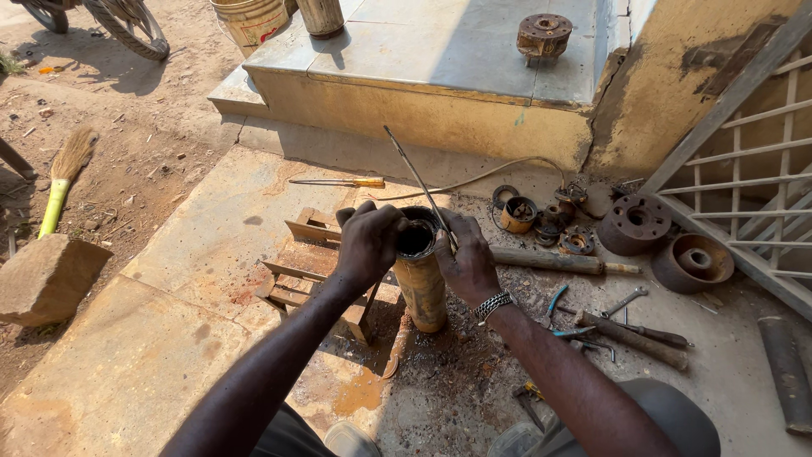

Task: The person is repairing a metal cylinder by using various tools such as a hammer, screwdriver, and pliers. They are seen hammering, inserting tools, and manipulating the cylinder's interior.

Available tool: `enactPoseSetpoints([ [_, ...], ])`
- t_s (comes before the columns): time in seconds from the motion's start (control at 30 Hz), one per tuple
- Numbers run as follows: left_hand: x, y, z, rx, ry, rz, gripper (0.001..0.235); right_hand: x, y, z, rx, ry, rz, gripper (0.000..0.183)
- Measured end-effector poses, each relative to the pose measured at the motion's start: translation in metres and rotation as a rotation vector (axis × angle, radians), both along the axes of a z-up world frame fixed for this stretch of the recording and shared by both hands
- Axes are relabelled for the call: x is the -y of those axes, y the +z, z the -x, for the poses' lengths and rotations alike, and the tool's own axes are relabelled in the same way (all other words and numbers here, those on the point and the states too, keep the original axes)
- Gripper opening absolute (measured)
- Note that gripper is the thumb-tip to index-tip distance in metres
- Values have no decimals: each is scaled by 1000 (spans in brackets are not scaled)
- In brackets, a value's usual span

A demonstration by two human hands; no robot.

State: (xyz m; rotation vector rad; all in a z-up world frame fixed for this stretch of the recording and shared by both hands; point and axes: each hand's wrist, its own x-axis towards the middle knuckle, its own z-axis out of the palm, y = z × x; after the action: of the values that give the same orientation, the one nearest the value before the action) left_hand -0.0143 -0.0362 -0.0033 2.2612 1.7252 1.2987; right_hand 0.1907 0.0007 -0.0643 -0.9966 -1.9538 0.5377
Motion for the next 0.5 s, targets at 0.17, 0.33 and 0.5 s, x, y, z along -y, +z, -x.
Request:
enactPoseSetpoints([
  [0.17, 1, 34, 29, 205, 86, 345, 21, -2, 2, -8, -8, 20, 104, 63],
  [0.33, 20, 20, 38, -456, 245, 668, 48, -18, 7, -10, -82, 189, -29, 52],
  [0.5, 42, -48, -43, 760, 141, 306, 80, -11, 28, -4, -121, 257, 592, 32],
])
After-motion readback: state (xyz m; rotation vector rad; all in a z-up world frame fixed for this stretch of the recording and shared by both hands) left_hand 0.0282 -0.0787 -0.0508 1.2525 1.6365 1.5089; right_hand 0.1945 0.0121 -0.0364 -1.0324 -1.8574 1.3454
